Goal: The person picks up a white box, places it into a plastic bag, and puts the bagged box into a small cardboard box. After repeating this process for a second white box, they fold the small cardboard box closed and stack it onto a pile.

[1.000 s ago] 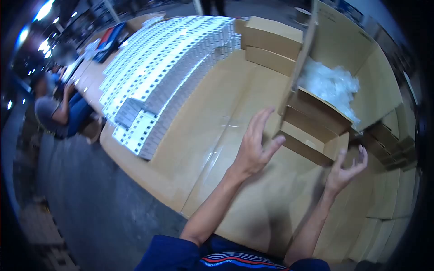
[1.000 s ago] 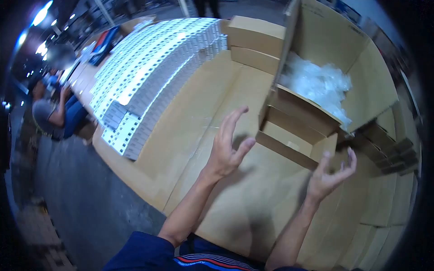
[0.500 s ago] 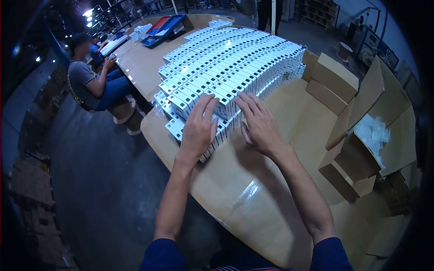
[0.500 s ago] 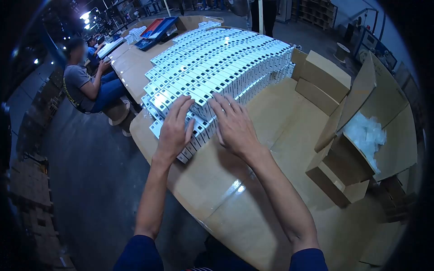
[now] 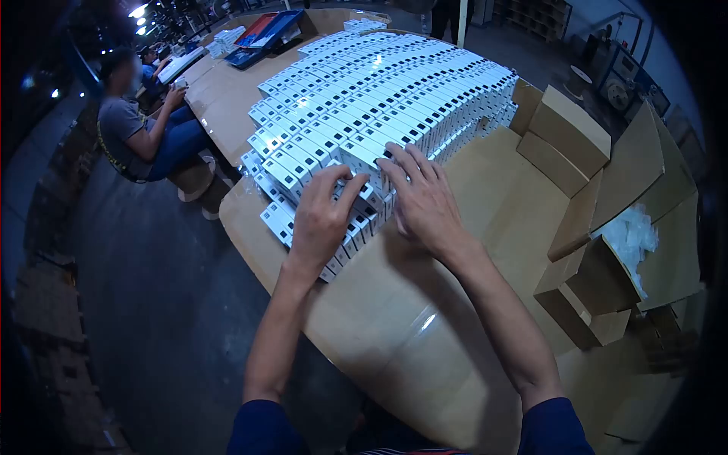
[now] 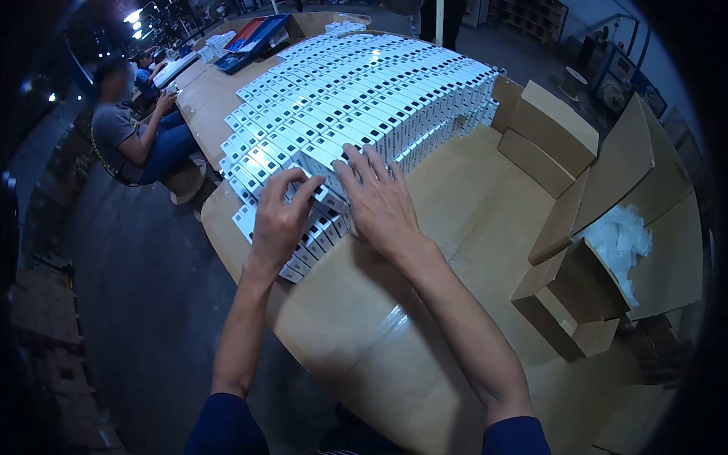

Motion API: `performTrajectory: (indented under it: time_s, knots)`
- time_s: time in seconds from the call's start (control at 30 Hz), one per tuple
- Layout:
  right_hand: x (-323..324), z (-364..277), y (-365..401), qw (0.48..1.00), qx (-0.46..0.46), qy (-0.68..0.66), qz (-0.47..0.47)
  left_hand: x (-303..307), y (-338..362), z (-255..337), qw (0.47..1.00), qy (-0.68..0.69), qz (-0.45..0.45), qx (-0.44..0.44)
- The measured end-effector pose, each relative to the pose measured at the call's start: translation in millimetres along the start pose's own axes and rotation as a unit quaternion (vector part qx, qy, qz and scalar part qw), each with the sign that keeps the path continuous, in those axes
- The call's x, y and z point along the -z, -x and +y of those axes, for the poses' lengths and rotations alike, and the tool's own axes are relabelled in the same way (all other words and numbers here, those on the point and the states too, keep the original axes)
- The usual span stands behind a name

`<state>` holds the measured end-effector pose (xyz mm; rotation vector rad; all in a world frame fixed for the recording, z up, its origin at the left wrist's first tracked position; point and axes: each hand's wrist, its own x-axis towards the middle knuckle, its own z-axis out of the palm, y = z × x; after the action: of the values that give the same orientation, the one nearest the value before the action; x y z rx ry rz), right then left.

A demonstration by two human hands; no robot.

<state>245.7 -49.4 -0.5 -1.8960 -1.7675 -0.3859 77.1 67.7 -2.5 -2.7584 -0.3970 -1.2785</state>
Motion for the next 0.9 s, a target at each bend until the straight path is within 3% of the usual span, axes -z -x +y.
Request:
performTrajectory:
  time_s: [0.1,0.2,0.3,0.37,0.43,0.47,0.5,0.57,0.63,0.67,0.73,0.77,0.8,0.9]
  knots:
    - [19.0,-7.0,7.6,0.998,-0.006,-0.038,0.049,24.7,2.2,11.3,1.0,-0.026,-0.014,-0.008]
    - [47.1,-17.8,40.2,0.975,-0.103,-0.195,0.036,45.8,19.1,34.8,1.0,0.016,-0.002,0.014]
    - [73.9,-25.4,86.2,0.877,-0.189,-0.441,-0.008,38.2,29.2,71.5,0.995,0.085,0.05,-0.02]
    - [93.1,-28.8,116.0,0.74,-0.255,-0.621,-0.05,32.3,26.7,109.0,0.984,0.161,0.061,-0.042]
    - [106.6,-26.6,143.7,0.705,-0.252,-0.662,0.028,17.6,22.4,145.4,0.97,0.219,0.07,-0.081]
    - [112.1,-26.9,153.9,0.707,-0.232,-0.654,0.133,13.9,16.2,165.6,0.961,0.255,0.04,-0.096]
    - [127.3,-17.8,172.2,0.741,-0.266,-0.601,0.141,13.9,8.9,185.0,0.952,0.287,0.01,-0.109]
    - [161.9,-4.4,208.9,0.699,-0.322,-0.615,0.172,10.9,-19.3,217.5,0.911,0.379,-0.042,-0.159]
    - [202.7,13.0,244.2,0.708,-0.352,-0.58,0.196,10.1,-59.1,251.9,0.874,0.457,-0.098,-0.133]
    - [216.5,24.0,260.3,0.771,-0.366,-0.471,0.222,2.5,-77.2,267.2,0.865,0.465,-0.105,-0.157]
    - [262.5,44.4,278.8,0.83,-0.383,-0.318,0.251,-16.3,-117.4,301.0,0.849,0.474,-0.119,-0.201]
    - [284.8,54.7,282.7,0.887,-0.363,-0.126,0.258,-26.5,-142.5,326.6,0.842,0.484,-0.11,-0.212]
    - [306.3,67.7,284.4,0.893,-0.363,-0.073,0.255,-45.6,-165.5,348.0,0.83,0.488,-0.106,-0.25]
    - [338.1,115.3,295.7,0.874,-0.408,0.061,0.257,-129.8,-231.0,410.3,0.816,0.424,-0.229,-0.32]
